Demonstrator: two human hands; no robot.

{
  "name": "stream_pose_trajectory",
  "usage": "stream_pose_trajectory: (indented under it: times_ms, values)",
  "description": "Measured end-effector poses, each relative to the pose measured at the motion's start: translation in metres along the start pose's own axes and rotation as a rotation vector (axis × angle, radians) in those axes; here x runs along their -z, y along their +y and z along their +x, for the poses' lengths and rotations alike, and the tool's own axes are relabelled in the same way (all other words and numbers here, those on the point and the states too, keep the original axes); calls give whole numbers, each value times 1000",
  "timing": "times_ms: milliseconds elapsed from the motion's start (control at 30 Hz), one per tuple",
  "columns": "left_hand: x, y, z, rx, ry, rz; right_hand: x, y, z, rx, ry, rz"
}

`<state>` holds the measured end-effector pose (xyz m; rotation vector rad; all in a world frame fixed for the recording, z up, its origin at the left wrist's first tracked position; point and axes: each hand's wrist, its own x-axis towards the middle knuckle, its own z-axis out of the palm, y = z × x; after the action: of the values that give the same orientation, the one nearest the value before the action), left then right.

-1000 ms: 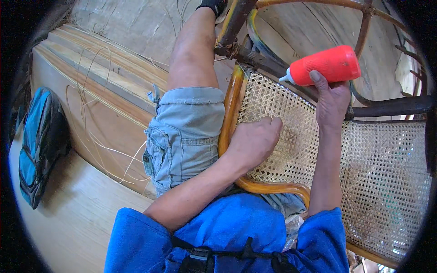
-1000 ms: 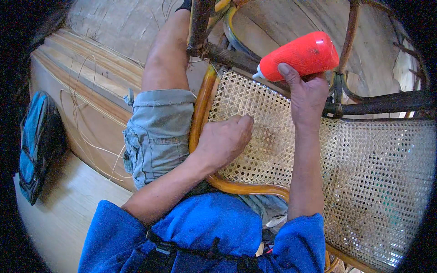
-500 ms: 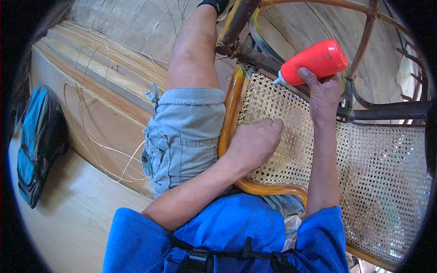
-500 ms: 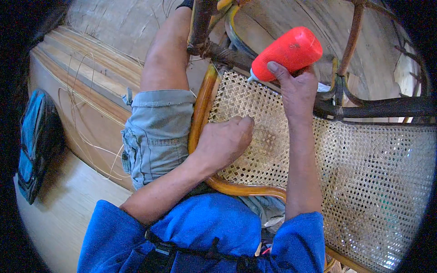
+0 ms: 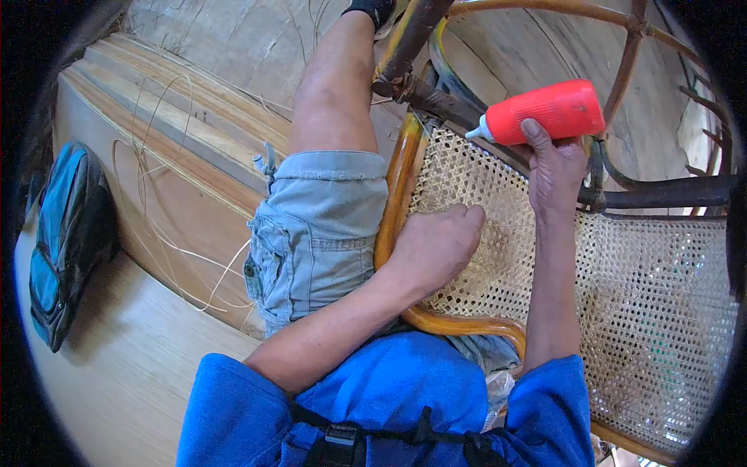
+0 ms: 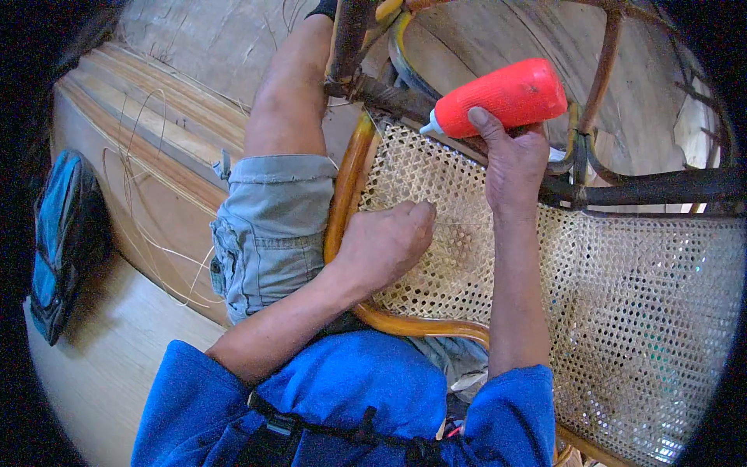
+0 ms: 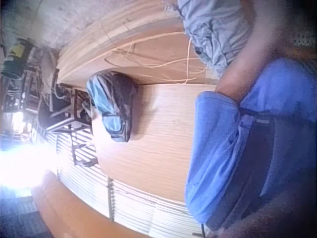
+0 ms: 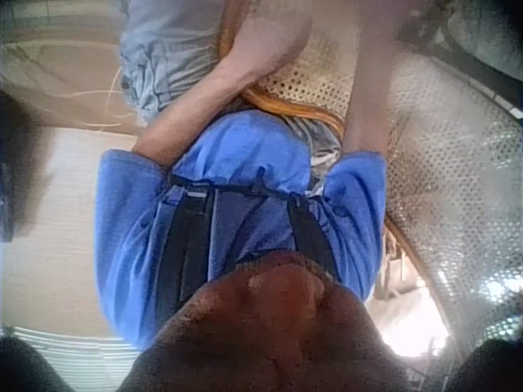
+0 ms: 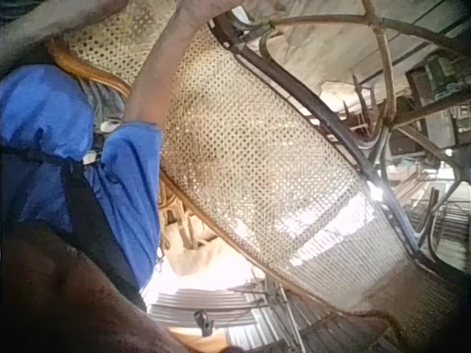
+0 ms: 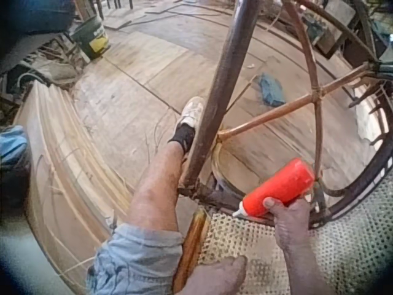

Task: The person repairs a rattan chair seat by inserting thin wooden sticks into the frame and tapping them in with a hammer. They then apply glue from a red bottle along the edge of the rattan weave to secure the material.

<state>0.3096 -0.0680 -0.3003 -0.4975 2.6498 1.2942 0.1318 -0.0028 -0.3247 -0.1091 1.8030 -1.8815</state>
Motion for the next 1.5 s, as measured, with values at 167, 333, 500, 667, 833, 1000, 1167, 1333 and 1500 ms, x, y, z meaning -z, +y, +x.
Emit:
stream_pose_trajectory:
  times_ms: [167, 333, 500, 667, 833, 1000, 1167, 1333, 1500]
  values:
    - [0, 0, -1, 1, -13, -5, -2, 4, 2, 9, -37, -22]
    - [1, 0, -1, 4, -27, -1, -5, 6, 4, 11, -16, -230]
    - [1, -1, 0, 4, -44, 7, -8, 6, 7, 18, -68, -241]
    - [-2, -1, 0, 8, -28, 24, -12, 3, -1, 13, -8, 178]
    - [-2, -1, 0, 0, -12, 9, -10, -4, -1, -38, 6, 103]
    - [0, -1, 0, 5, -13, -5, -15, 4, 2, -56, 4, 61]
    - [0, -1, -1, 8, -18, -4, -16, 9, 3, -77, -15, -36]
    - [1, -1, -1, -8, -17, -1, -17, 8, 5, 15, -42, -212]
    - [1, 0, -1, 4, -13, -12, -15, 9, 6, 45, -42, -207]
